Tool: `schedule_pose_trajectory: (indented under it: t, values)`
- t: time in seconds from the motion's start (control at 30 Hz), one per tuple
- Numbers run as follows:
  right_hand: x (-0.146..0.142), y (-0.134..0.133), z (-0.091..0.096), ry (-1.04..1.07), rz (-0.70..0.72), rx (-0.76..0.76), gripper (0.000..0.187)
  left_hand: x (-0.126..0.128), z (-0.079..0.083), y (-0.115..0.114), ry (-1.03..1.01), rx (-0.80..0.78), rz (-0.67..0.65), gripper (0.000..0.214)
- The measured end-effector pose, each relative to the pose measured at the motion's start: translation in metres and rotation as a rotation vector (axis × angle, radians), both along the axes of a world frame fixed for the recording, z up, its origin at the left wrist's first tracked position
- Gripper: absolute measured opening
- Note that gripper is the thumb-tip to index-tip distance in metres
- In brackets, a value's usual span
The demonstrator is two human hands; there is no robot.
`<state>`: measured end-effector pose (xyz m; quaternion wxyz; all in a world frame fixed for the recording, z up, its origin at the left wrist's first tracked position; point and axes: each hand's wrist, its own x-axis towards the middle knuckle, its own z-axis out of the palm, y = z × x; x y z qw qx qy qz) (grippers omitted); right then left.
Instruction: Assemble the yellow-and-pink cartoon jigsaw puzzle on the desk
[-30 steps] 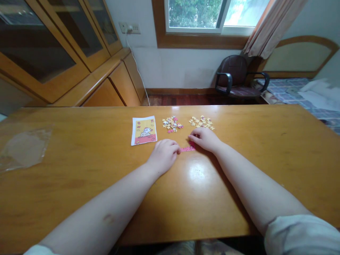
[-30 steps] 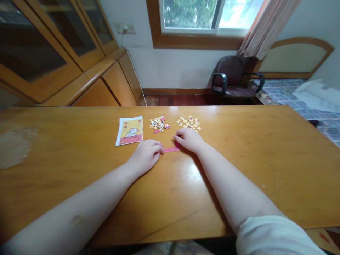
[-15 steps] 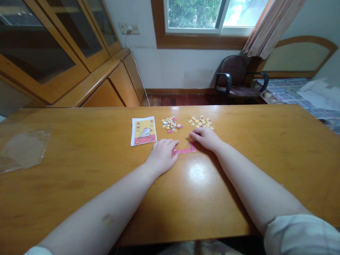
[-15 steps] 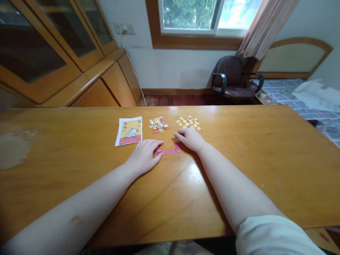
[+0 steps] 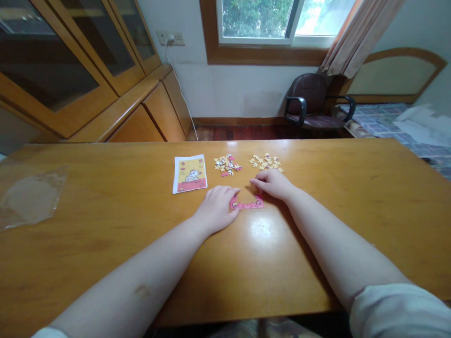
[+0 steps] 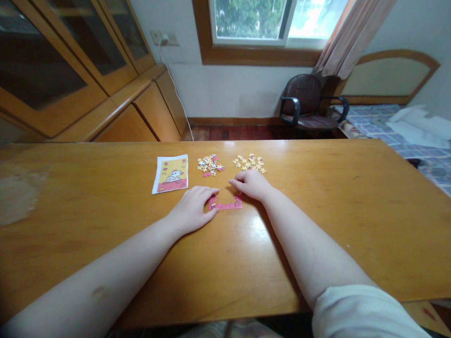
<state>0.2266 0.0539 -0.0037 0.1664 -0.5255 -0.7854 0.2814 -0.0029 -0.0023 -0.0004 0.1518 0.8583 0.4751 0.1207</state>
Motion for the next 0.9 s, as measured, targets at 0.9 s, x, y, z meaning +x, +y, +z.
schedule_pose_trajectory:
  t: [0.9]
  values:
    - [-0.001, 0.002, -0.008, -0.049, -0.118, 0.307, 0.029, 0.001, 0.005, -0.002, -0.028, -0.068, -0.194, 0.038]
